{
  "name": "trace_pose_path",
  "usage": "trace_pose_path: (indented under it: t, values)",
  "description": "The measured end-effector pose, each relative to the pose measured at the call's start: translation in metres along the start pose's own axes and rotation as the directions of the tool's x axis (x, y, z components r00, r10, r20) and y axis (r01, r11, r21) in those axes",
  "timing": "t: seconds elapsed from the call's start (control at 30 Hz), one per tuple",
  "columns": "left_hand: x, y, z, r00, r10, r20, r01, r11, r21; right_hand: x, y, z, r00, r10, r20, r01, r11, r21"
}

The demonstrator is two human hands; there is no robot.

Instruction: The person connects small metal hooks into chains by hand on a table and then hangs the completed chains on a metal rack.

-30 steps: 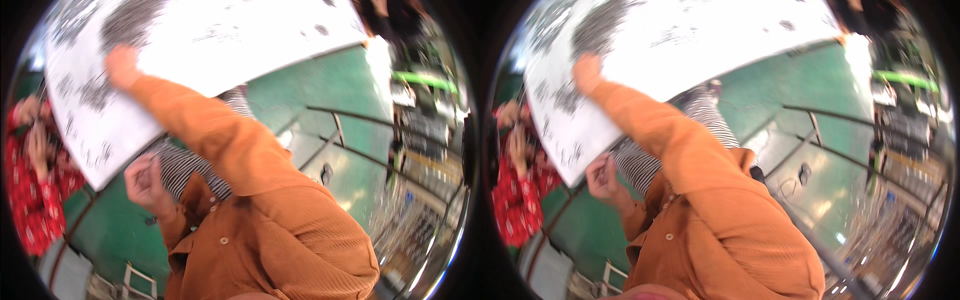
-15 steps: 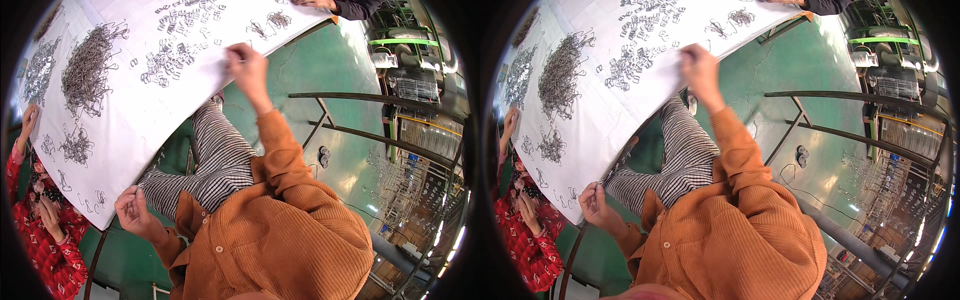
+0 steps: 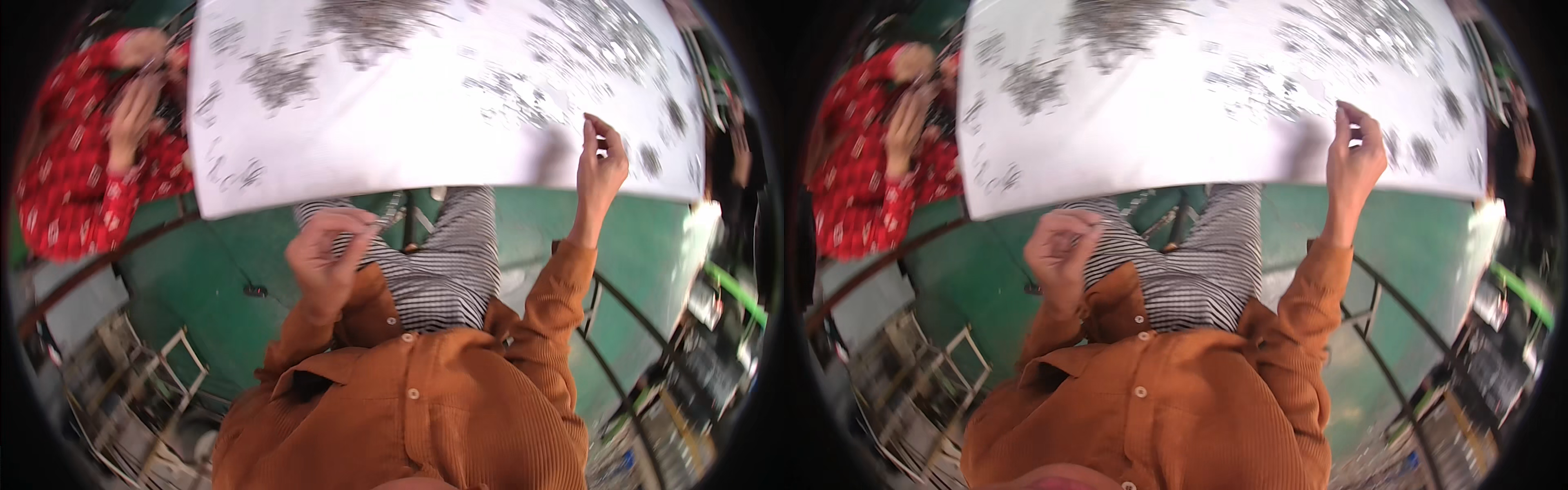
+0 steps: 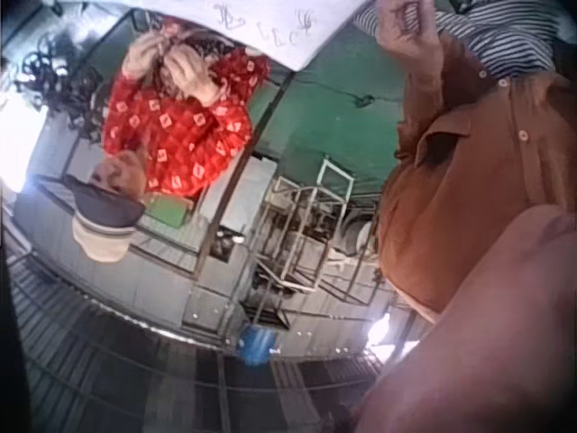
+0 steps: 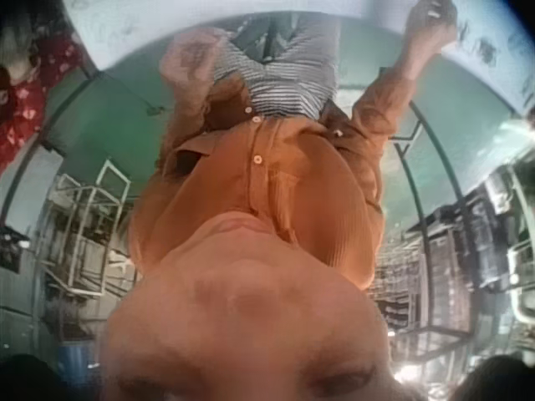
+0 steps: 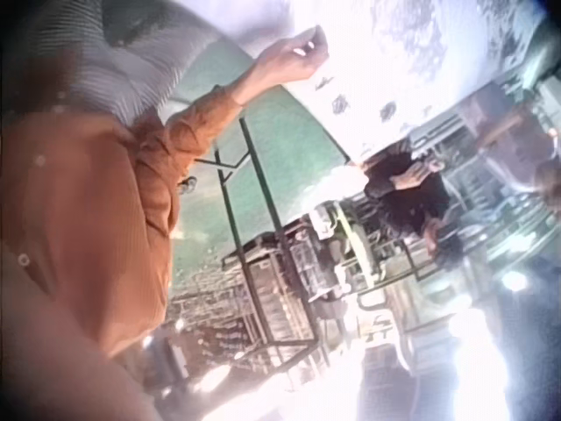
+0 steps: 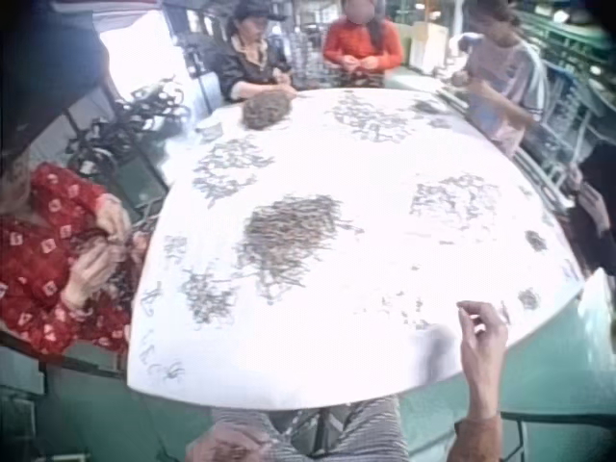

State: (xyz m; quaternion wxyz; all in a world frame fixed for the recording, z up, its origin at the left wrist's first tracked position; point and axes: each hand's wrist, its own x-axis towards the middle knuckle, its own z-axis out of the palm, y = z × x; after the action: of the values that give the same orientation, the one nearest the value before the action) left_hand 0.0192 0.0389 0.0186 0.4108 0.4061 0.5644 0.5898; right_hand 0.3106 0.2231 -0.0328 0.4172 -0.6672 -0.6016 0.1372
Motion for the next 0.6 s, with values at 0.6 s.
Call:
trace_pose_path:
  t: [0.6]
  values:
    - [-0.011, -0.01, -0.021, 0.994, 0.106, 0.033, -0.107, 0.994, 0.017, -0.024, -0.123, 0.151, 0.758, -0.439, 0.482, 0.509, 0.861, -0.017]
